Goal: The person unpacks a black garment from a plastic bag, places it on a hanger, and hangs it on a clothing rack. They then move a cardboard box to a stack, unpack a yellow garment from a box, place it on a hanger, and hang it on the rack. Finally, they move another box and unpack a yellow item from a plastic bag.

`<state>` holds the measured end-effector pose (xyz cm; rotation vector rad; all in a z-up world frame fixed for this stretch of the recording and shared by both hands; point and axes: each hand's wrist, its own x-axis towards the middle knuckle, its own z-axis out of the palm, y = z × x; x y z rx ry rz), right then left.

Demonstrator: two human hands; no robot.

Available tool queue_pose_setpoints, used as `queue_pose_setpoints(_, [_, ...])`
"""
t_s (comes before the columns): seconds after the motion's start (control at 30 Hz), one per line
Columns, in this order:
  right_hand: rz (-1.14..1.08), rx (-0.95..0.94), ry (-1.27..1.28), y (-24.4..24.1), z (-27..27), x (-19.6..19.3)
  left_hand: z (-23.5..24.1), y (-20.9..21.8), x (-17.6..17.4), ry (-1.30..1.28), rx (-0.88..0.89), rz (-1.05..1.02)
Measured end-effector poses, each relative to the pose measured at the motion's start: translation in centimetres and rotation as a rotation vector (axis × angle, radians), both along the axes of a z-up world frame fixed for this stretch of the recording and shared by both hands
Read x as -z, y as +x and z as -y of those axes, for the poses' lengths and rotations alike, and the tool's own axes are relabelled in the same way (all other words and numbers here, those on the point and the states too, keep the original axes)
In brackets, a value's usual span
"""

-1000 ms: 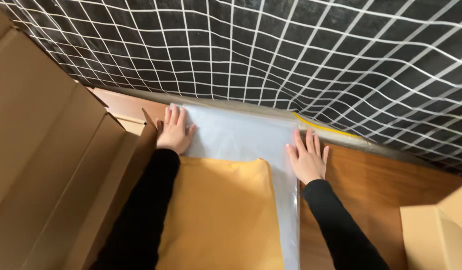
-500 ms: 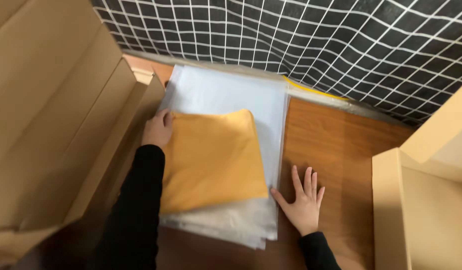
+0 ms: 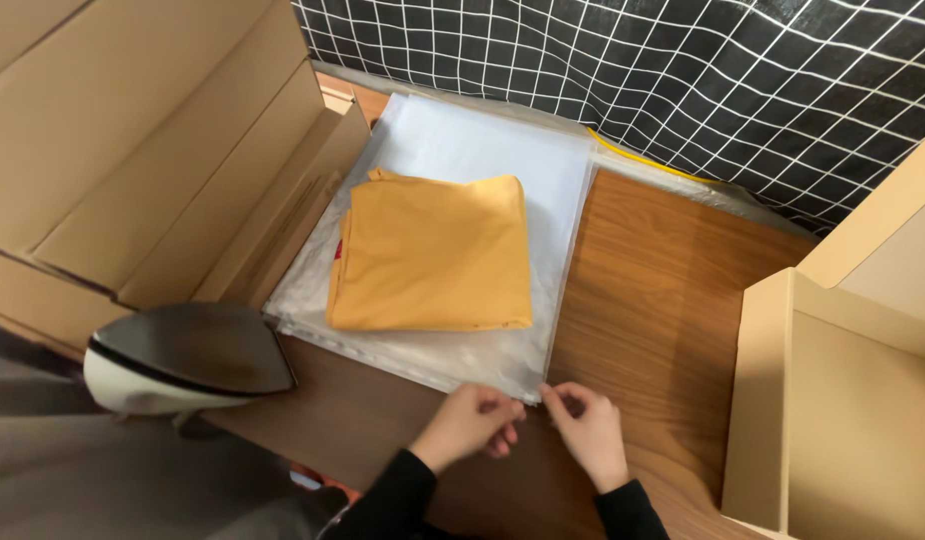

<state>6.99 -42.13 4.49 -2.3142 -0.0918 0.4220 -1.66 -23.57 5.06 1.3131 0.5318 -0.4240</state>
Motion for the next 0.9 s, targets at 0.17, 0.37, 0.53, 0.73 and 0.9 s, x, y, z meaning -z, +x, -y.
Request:
queue_pose_setpoints(0.17, [-0.272,-0.087,0.4,0.7,0.7,2.5,5.0,-0.4,4.5,-0.146,-0.237,-0.079])
queue_pose_setpoints(0.37, [-0.351,-0.14,0.56,1.3,1.0,4.3,7.7,1.8,4.3,-0.292,-0.632,-0.035])
queue_pose_setpoints(0.53, [-0.275,-0.143,0.648,1.1,0.6,4.8,9.0,3.0,5.9,-0.323,-0.788,0.004])
queue_pose_setpoints(0.73, [-0.247,0.099,0.753,2.5,-0.2,7.0,3.7,3.1,9.9,-0.279,-1.052,0.159])
queue_pose_setpoints(0.9, [-0.181,0.153,0.793,5.1,1.7,7.7,-5.8,0.8,12.2,-0.212,-1.301,0.167])
